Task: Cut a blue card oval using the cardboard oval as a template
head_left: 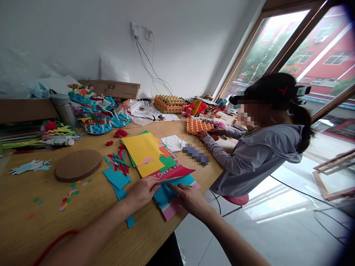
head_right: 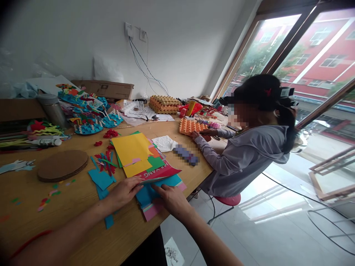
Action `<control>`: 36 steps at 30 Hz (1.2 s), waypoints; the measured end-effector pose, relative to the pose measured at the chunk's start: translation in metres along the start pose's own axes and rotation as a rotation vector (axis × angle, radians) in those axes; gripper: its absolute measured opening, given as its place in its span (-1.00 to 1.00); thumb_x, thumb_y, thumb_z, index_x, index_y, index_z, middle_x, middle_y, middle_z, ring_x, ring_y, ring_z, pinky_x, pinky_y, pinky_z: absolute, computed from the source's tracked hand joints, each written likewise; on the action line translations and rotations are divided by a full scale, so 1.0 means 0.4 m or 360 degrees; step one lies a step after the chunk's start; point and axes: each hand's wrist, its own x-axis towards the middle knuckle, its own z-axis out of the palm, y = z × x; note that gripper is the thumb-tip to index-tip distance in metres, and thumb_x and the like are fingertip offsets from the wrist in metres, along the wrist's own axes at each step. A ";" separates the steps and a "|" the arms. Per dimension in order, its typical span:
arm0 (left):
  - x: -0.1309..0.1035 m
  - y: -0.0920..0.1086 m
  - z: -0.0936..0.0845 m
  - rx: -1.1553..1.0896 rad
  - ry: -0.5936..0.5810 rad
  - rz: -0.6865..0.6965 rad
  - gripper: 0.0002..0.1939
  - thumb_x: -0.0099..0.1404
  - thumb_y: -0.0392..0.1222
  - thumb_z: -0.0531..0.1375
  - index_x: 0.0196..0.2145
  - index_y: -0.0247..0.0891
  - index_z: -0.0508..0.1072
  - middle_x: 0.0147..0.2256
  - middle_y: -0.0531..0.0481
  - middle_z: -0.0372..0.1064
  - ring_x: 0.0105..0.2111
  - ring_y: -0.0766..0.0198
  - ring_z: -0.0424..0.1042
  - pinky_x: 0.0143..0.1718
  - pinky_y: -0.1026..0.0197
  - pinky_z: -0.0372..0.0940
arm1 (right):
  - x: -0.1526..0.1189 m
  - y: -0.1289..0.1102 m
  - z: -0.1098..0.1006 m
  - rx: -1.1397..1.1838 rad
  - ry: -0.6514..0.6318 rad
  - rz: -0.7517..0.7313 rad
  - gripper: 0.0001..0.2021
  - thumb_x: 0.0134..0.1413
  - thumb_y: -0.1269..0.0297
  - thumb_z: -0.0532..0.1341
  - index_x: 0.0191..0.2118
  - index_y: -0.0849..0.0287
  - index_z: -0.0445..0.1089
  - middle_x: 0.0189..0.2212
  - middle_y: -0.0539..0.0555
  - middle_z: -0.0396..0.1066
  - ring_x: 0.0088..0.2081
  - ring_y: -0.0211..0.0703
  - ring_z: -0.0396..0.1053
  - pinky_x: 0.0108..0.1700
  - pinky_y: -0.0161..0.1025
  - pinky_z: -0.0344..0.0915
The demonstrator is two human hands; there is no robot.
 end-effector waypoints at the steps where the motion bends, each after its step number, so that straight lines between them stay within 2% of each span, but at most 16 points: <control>1: 0.000 0.002 -0.001 -0.0020 0.0005 -0.0018 -0.66 0.36 -0.10 0.00 -0.12 -0.27 0.49 -0.08 -0.14 0.49 -0.04 0.16 0.42 0.04 0.12 0.26 | 0.000 0.001 -0.004 0.0019 0.0010 -0.0015 -0.58 0.24 0.12 0.13 0.17 0.05 0.25 -0.35 0.07 0.45 -0.35 -0.16 0.42 -0.38 -0.31 0.11; 3: 0.001 0.008 -0.006 -0.0051 0.0010 -0.0060 -0.69 0.36 -0.10 -0.01 -0.21 -0.25 0.49 -0.17 -0.10 0.51 -0.14 0.19 0.45 -0.08 0.18 0.30 | -0.001 -0.001 -0.008 0.0052 0.0042 -0.0048 -0.65 0.29 0.13 0.07 0.13 0.08 0.30 -0.34 0.08 0.45 -0.34 -0.17 0.42 -0.37 -0.31 0.11; 5: 0.004 0.013 -0.011 -0.0068 0.0022 -0.0119 -0.70 0.36 -0.09 -0.01 -0.33 -0.24 0.46 -0.30 -0.07 0.51 -0.28 0.20 0.46 -0.24 0.22 0.30 | -0.003 -0.007 -0.006 0.0061 0.0072 -0.0093 -0.70 0.32 0.24 0.02 0.07 0.12 0.34 -0.36 0.08 0.45 -0.36 -0.20 0.41 -0.38 -0.31 0.10; 8: 0.009 0.018 -0.013 -0.0083 0.0040 -0.0197 -0.70 0.34 -0.06 0.00 -0.45 -0.23 0.38 -0.44 -0.03 0.44 -0.41 0.21 0.41 -0.38 0.24 0.22 | -0.004 -0.022 0.003 0.0053 0.0111 -0.0125 -0.75 0.26 0.41 0.02 -0.07 0.18 0.40 -0.42 0.06 0.44 -0.42 -0.24 0.38 -0.42 -0.31 0.06; 11: 0.013 0.017 -0.011 -0.0113 0.0046 -0.0233 -0.70 0.33 -0.04 0.00 -0.48 -0.22 0.33 -0.48 0.00 0.38 -0.45 0.23 0.36 -0.42 0.25 0.16 | 0.001 -0.035 0.011 0.0059 0.0200 -0.0048 -0.80 0.22 0.44 0.04 -0.20 0.20 0.41 -0.47 0.04 0.42 -0.47 -0.26 0.35 -0.45 -0.31 0.02; 17: 0.017 0.016 -0.009 -0.0173 0.0048 -0.0280 -0.70 0.31 -0.02 0.00 -0.50 -0.20 0.30 -0.51 0.05 0.32 -0.47 0.25 0.30 -0.43 0.26 0.11 | 0.015 -0.038 0.010 0.0121 0.0409 0.0028 -0.77 0.28 0.40 0.01 -0.31 0.20 0.39 -0.49 0.03 0.42 -0.48 -0.28 0.34 -0.46 -0.34 0.00; 25: 0.028 0.014 -0.011 -0.0228 0.0102 -0.0395 -0.63 0.26 0.06 0.01 -0.58 -0.21 0.25 -0.58 0.09 0.25 -0.53 0.29 0.22 -0.49 0.26 0.04 | 0.016 -0.043 0.027 0.0295 0.0625 0.0107 -0.76 0.28 0.31 0.03 -0.32 0.19 0.42 -0.50 0.04 0.45 -0.49 -0.26 0.37 -0.44 -0.34 0.06; 28: 0.034 0.006 -0.006 -0.0225 0.0128 -0.0429 -0.61 0.26 0.09 0.00 -0.56 -0.23 0.29 -0.60 0.10 0.23 -0.54 0.29 0.21 -0.50 0.26 0.05 | 0.019 -0.057 0.034 0.0538 0.0699 0.0247 -0.77 0.26 0.28 0.06 -0.31 0.19 0.44 -0.49 0.05 0.48 -0.48 -0.25 0.39 -0.42 -0.35 0.12; 30: 0.036 0.003 -0.003 -0.0204 0.0139 -0.0442 -0.60 0.27 0.09 0.00 -0.55 -0.24 0.32 -0.61 0.10 0.22 -0.54 0.29 0.21 -0.49 0.26 0.07 | 0.023 -0.070 0.040 0.0814 0.0752 0.0425 -0.77 0.22 0.23 0.09 -0.33 0.19 0.45 -0.49 0.06 0.48 -0.48 -0.23 0.40 -0.42 -0.35 0.16; 33: 0.037 0.008 -0.005 -0.0122 0.0158 -0.0458 -0.61 0.29 0.05 0.00 -0.54 -0.25 0.35 -0.60 0.08 0.24 -0.54 0.28 0.23 -0.48 0.25 0.11 | 0.031 -0.089 0.050 0.1466 0.0739 0.0788 -0.65 0.17 0.02 0.11 -0.37 0.22 0.42 -0.57 0.06 0.44 -0.58 -0.22 0.37 -0.54 -0.34 0.18; 36: 0.030 0.029 -0.015 0.0031 0.0217 -0.0441 -0.67 0.30 -0.02 0.02 -0.45 -0.26 0.42 -0.42 -0.05 0.37 -0.33 0.17 0.33 -0.27 0.20 0.20 | 0.038 -0.101 0.057 0.2207 0.0649 0.1075 -0.54 0.04 -0.16 0.14 -0.33 0.23 0.34 -0.64 0.03 0.41 -0.72 -0.24 0.30 -0.68 -0.35 0.16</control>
